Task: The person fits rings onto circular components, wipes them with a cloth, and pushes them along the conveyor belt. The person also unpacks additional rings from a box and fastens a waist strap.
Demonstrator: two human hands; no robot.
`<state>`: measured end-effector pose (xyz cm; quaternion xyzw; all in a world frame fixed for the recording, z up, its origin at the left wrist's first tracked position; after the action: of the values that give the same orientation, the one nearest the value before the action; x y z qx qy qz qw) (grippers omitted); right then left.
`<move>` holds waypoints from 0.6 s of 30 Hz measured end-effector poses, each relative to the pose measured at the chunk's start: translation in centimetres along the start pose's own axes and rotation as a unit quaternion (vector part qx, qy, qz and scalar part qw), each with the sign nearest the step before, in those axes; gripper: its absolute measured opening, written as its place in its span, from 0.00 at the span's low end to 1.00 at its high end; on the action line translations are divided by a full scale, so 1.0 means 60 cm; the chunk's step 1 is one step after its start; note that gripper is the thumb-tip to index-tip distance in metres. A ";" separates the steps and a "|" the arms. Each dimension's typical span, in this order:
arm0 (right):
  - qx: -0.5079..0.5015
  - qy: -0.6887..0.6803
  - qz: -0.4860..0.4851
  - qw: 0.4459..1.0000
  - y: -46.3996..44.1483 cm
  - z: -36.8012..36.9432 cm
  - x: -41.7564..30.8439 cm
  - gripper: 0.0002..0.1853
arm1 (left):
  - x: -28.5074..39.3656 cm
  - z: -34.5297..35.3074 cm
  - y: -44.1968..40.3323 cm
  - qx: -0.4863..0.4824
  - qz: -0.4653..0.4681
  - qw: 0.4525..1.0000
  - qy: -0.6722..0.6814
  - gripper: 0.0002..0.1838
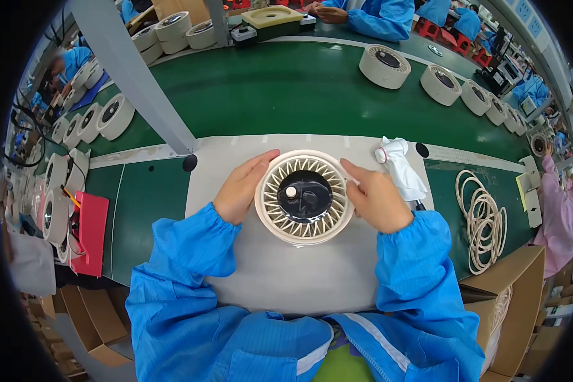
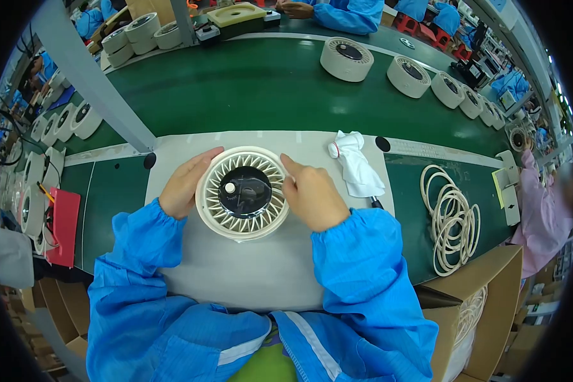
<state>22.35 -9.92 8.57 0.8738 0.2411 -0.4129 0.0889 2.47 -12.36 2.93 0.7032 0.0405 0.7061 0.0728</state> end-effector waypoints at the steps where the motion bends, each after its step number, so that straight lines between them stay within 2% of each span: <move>1: -0.003 0.000 0.000 1.000 0.002 0.001 -0.011 0.16 | 0.000 -0.001 -0.002 -0.015 0.011 0.997 -0.071 0.21; 2: -0.002 0.062 0.025 0.998 0.003 0.004 -0.020 0.17 | 0.000 0.001 0.002 -0.014 0.010 0.997 -0.070 0.21; 3: 0.000 0.125 0.049 0.991 0.003 0.008 -0.028 0.18 | 0.020 0.006 0.009 0.010 0.052 0.961 -0.272 0.21; 4: 0.003 0.187 0.073 0.980 0.001 0.011 -0.032 0.19 | 0.042 0.018 0.017 0.035 0.092 0.881 -0.463 0.20; 5: 0.003 0.189 0.073 0.979 -0.006 0.024 -0.027 0.19 | 0.062 0.032 0.023 0.058 0.128 0.762 -0.632 0.19; 8: 0.120 0.079 -0.187 0.972 -0.028 0.057 -0.033 0.19 | 0.080 0.047 0.025 0.025 0.078 0.740 -0.668 0.18; 10: 0.111 0.109 -0.198 0.968 -0.032 0.063 -0.032 0.19 | 0.070 0.046 0.015 0.010 0.051 0.728 -0.684 0.18; 13: 0.086 0.165 -0.215 0.959 -0.038 0.073 -0.034 0.20 | 0.090 0.065 0.020 0.090 0.384 0.702 -0.593 0.18; 14: 0.047 0.149 -0.180 0.971 -0.046 0.074 -0.031 0.21 | 0.085 0.063 0.017 0.089 0.381 0.705 -0.592 0.18; 16: -0.029 0.117 -0.111 0.986 -0.056 0.078 -0.021 0.23 | 0.081 0.066 -0.001 0.026 0.267 0.698 -0.664 0.20; 17: -0.032 0.117 -0.109 0.987 -0.055 0.077 -0.018 0.23 | 0.073 0.065 -0.008 -0.005 0.209 0.689 -0.694 0.21; 18: -0.035 0.093 -0.135 0.986 -0.052 0.073 -0.020 0.23 | 0.068 0.062 -0.012 -0.004 0.208 0.691 -0.693 0.21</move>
<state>17.17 -9.21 6.81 0.8643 0.3779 -0.3296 0.0400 6.21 -11.19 6.85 0.9829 -0.1716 0.0159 -0.0656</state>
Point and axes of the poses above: each hand's wrist, its own y-axis away from the middle knuckle, its own z-axis out of the palm, x = y × z, the point moved 6 cm from there along -y, towards the middle knuckle, and after that the axes turned 13 degrees about -y, right-handed, at the moved point
